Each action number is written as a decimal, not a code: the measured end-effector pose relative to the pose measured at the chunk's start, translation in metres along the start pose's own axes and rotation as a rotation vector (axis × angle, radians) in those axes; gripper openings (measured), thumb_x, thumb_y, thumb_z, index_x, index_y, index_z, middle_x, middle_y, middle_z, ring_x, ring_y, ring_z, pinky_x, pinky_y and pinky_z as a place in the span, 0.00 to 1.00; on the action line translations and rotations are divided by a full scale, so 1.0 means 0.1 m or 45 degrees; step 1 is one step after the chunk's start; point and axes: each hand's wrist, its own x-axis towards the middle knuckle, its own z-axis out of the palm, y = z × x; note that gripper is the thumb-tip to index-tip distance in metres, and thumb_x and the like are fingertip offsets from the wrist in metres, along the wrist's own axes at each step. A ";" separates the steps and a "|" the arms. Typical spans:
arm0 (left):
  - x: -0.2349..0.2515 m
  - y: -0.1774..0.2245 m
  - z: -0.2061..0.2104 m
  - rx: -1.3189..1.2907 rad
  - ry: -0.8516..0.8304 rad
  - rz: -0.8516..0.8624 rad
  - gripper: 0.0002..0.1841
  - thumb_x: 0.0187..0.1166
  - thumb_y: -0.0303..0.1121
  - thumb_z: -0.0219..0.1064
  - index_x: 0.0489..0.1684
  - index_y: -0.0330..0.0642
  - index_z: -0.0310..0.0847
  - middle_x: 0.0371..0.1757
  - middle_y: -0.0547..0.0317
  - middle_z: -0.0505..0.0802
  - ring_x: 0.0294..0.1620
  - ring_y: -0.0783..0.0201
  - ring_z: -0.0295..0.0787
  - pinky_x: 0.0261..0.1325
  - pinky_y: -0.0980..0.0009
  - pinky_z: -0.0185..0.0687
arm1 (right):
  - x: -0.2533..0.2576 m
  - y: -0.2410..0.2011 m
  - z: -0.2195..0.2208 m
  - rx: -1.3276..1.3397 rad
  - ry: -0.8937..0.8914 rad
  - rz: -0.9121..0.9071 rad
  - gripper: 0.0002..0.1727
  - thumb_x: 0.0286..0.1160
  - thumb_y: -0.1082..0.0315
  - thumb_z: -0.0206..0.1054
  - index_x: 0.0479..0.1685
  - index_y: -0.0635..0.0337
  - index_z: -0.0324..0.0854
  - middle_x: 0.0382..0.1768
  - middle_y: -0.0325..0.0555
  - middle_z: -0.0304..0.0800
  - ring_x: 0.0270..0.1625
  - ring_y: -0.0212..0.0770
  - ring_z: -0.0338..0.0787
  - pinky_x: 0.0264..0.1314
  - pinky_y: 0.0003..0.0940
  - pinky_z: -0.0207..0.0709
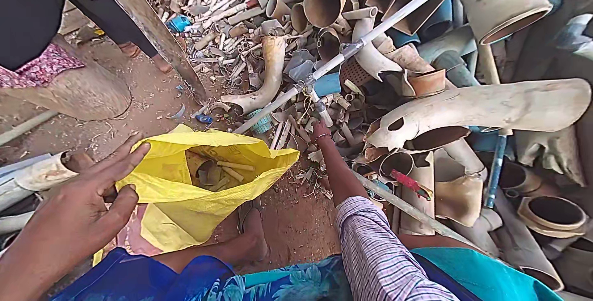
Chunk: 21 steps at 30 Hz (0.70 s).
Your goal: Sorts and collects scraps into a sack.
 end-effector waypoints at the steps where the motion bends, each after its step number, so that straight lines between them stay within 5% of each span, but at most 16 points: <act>1: 0.00 -0.01 0.00 -0.004 0.000 0.014 0.34 0.74 0.34 0.49 0.86 0.38 0.70 0.92 0.45 0.64 0.54 0.52 0.89 0.44 0.54 0.82 | -0.05 -0.04 -0.04 0.030 0.042 0.009 0.30 0.67 0.76 0.72 0.74 0.65 0.77 0.83 0.72 0.62 0.71 0.73 0.81 0.65 0.68 0.80; 4: -0.02 -0.04 0.02 -0.001 0.036 0.059 0.34 0.73 0.33 0.50 0.85 0.39 0.71 0.92 0.48 0.65 0.50 0.51 0.89 0.40 0.52 0.81 | -0.23 -0.09 -0.07 0.151 0.206 0.013 0.20 0.72 0.78 0.65 0.64 0.65 0.83 0.69 0.71 0.81 0.68 0.72 0.84 0.65 0.69 0.77; 7: -0.07 -0.02 0.01 0.045 0.063 0.144 0.34 0.73 0.32 0.51 0.86 0.40 0.70 0.92 0.49 0.67 0.55 0.47 0.90 0.42 0.47 0.82 | -0.50 -0.02 -0.16 0.338 0.355 0.013 0.15 0.75 0.74 0.67 0.59 0.66 0.87 0.61 0.69 0.88 0.66 0.71 0.86 0.67 0.71 0.74; 10: -0.11 0.17 -0.02 0.095 0.103 0.216 0.35 0.69 0.26 0.54 0.85 0.39 0.71 0.90 0.50 0.70 0.71 0.40 0.85 0.58 0.38 0.82 | -0.82 -0.05 -0.53 0.604 0.517 -0.082 0.15 0.75 0.71 0.69 0.57 0.68 0.87 0.51 0.67 0.92 0.56 0.66 0.90 0.63 0.68 0.75; 11: -0.13 0.24 -0.04 0.085 0.082 0.201 0.35 0.70 0.22 0.55 0.86 0.39 0.70 0.90 0.49 0.69 0.76 0.39 0.82 0.64 0.35 0.79 | -0.94 -0.09 -0.69 0.702 0.528 -0.197 0.13 0.75 0.71 0.71 0.55 0.69 0.87 0.46 0.64 0.92 0.46 0.60 0.91 0.55 0.61 0.80; 13: -0.14 0.34 -0.04 0.072 0.051 0.151 0.35 0.72 0.17 0.57 0.86 0.40 0.70 0.91 0.50 0.69 0.77 0.38 0.80 0.67 0.33 0.76 | -1.20 -0.20 -0.98 0.937 0.467 -0.554 0.07 0.76 0.72 0.71 0.47 0.64 0.83 0.32 0.44 0.86 0.25 0.33 0.83 0.32 0.31 0.82; 16: -0.08 0.43 -0.03 0.067 0.014 0.122 0.34 0.74 0.14 0.58 0.87 0.38 0.68 0.91 0.46 0.68 0.77 0.38 0.80 0.70 0.35 0.75 | -1.63 -0.47 -1.31 1.239 0.364 -1.014 0.09 0.72 0.78 0.68 0.45 0.56 0.81 0.28 0.25 0.87 0.23 0.18 0.83 0.29 0.16 0.82; 18: -0.04 0.45 -0.02 0.054 -0.017 0.110 0.33 0.75 0.14 0.57 0.87 0.37 0.68 0.92 0.47 0.66 0.83 0.39 0.74 0.76 0.36 0.71 | -1.92 -0.73 -1.37 1.232 0.399 -1.156 0.08 0.70 0.78 0.68 0.45 0.61 0.82 0.30 0.27 0.88 0.27 0.20 0.85 0.34 0.20 0.85; 21: -0.03 0.43 0.02 0.065 0.002 0.139 0.33 0.74 0.14 0.57 0.86 0.37 0.69 0.91 0.47 0.68 0.81 0.38 0.76 0.73 0.34 0.73 | -2.23 -1.21 -1.07 1.011 0.488 -1.295 0.05 0.70 0.77 0.70 0.40 0.69 0.86 0.34 0.46 0.87 0.28 0.32 0.84 0.32 0.29 0.81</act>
